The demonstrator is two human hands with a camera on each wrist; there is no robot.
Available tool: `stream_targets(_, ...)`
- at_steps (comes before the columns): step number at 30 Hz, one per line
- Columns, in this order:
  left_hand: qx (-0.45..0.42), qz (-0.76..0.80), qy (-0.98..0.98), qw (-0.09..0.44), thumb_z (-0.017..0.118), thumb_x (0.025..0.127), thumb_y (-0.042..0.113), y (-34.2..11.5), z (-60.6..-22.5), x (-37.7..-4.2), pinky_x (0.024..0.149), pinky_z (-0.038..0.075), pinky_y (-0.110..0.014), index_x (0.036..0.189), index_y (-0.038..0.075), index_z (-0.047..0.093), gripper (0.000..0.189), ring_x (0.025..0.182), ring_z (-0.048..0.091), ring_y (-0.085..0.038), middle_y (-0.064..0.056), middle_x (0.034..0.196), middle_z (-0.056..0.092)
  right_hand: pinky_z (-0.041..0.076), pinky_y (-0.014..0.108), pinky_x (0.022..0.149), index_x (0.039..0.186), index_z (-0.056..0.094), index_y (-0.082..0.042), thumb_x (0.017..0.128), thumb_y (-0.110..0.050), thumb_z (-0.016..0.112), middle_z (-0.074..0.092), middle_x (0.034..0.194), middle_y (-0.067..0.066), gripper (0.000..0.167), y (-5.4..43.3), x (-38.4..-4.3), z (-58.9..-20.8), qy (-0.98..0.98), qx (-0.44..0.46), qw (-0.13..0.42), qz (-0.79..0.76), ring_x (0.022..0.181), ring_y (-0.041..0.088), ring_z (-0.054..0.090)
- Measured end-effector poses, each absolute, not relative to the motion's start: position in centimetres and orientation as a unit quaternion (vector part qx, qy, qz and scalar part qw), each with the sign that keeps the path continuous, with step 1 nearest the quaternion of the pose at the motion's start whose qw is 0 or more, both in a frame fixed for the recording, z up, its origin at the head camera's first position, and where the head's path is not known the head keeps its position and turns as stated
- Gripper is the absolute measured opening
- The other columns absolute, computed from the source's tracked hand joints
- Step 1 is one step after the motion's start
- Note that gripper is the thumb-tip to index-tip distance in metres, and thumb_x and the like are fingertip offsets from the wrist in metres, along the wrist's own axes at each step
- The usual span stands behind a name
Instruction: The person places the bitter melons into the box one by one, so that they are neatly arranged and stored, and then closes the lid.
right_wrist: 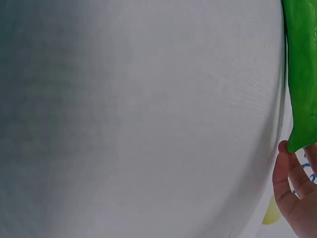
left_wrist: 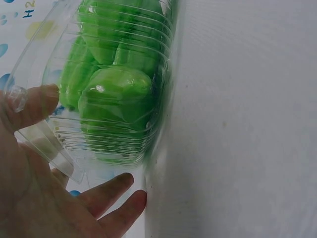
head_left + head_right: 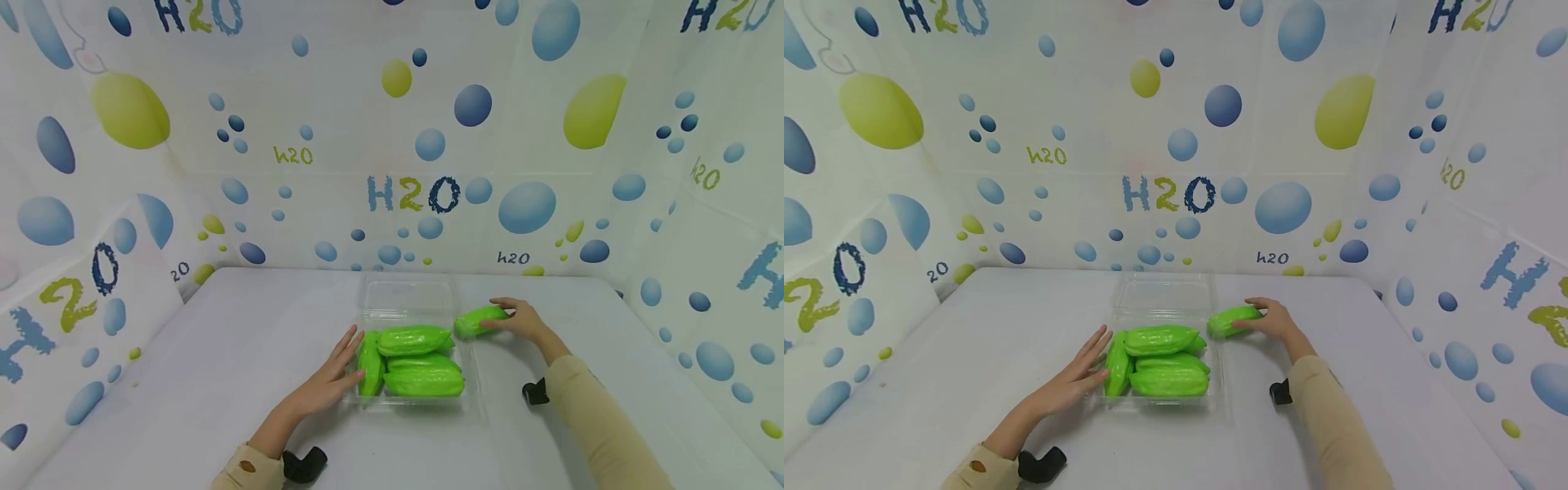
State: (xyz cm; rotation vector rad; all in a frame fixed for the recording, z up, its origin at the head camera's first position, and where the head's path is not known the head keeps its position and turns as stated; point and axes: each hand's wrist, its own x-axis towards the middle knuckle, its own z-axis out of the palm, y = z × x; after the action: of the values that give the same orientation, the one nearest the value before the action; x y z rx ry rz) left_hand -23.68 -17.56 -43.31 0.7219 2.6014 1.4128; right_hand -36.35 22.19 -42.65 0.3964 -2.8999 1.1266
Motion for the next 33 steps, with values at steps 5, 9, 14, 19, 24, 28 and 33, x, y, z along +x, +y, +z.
stream_targets(5, 0.236, 0.464, 0.853, 0.044, 0.046, 0.097, 0.024, -17.6, -43.4, -23.7, 0.1, 0.021, -0.062, 0.147, 0.007, 0.009, 0.065, 0.137, 0.001, -0.037, -0.01, 0.153, -0.007, 0.041, 0.052, 0.088, 0.127, 0.054, -0.005, 0.071, -0.049, 0.074, 0.048, 0.128, 0.025, 0.075, 22.2, -36.1, -42.8, -0.924, 0.131, -0.005, 0.359, 0.113, 0.041, 0.045)
stream_targets(9, 0.232, 0.466, 0.853, 0.048, 0.047, 0.096, 0.024, -17.6, -43.5, -23.8, 0.1, 0.021, -0.061, 0.148, 0.009, 0.009, 0.066, 0.137, 0.003, -0.035, -0.008, 0.153, -0.007, 0.044, 0.046, 0.085, 0.124, 0.057, -0.004, 0.07, -0.043, 0.077, 0.051, 0.127, 0.021, 0.069, 22.2, -35.9, -42.7, -0.921, 0.13, -0.018, 0.367, 0.106, 0.035, 0.05)
stream_targets(14, 0.233, 0.468, 0.85, 0.054, 0.047, 0.096, 0.024, -17.7, -43.5, -23.8, 0.101, 0.021, -0.06, 0.148, 0.01, 0.009, 0.066, 0.137, 0.004, -0.034, -0.007, 0.153, -0.008, 0.045, 0.037, 0.076, 0.121, 0.06, -0.004, 0.069, -0.041, 0.078, 0.054, 0.124, 0.019, 0.066, 22.6, -35.6, -42.7, -0.923, 0.129, -0.002, 0.363, 0.097, 0.027, 0.052)
stream_targets(19, 0.235, 0.468, 0.85, 0.054, 0.046, 0.096, 0.025, -17.7, -43.4, -23.8, 0.101, 0.02, -0.061, 0.148, 0.009, 0.008, 0.066, 0.137, 0.003, -0.034, -0.007, 0.153, -0.008, 0.043, 0.034, 0.073, 0.121, 0.06, -0.007, 0.068, -0.04, 0.079, 0.054, 0.124, 0.017, 0.065, 23.1, -35.3, -42.2, -0.919, 0.129, 0.015, 0.374, 0.093, 0.026, 0.051)
stream_targets(24, 0.237, 0.469, 0.849, 0.055, 0.046, 0.096, 0.023, -17.7, -43.2, -23.8, 0.101, 0.02, -0.06, 0.148, 0.009, 0.008, 0.065, 0.137, 0.002, -0.034, -0.006, 0.153, -0.009, 0.044, 0.033, 0.074, 0.121, 0.059, -0.005, 0.071, -0.037, 0.078, 0.055, 0.122, 0.017, 0.062, 23.8, -35.1, -41.9, -0.91, 0.139, 0.019, 0.39, 0.091, 0.025, 0.051)
stream_targets(28, 0.241, 0.468, 0.848, 0.051, 0.046, 0.097, 0.023, -17.6, -43.2, -23.8, 0.101, 0.02, -0.061, 0.148, 0.009, 0.009, 0.065, 0.137, 0.002, -0.035, -0.008, 0.153, -0.008, 0.043, 0.033, 0.075, 0.122, 0.058, -0.005, 0.073, -0.037, 0.077, 0.055, 0.122, 0.017, 0.062, 24.3, -34.8, -41.5, -0.911, 0.135, 0.018, 0.39, 0.093, 0.025, 0.051)
stream_targets(33, 0.243, 0.469, 0.848, 0.049, 0.046, 0.096, 0.022, -17.5, -43.2, -23.7, 0.101, 0.02, -0.061, 0.147, 0.008, 0.009, 0.065, 0.137, 0.002, -0.036, -0.009, 0.153, -0.007, 0.043, 0.033, 0.075, 0.123, 0.057, -0.004, 0.073, -0.037, 0.076, 0.055, 0.121, 0.017, 0.062, 24.9, -34.4, -41.1, -0.91, 0.133, 0.025, 0.392, 0.092, 0.025, 0.05)
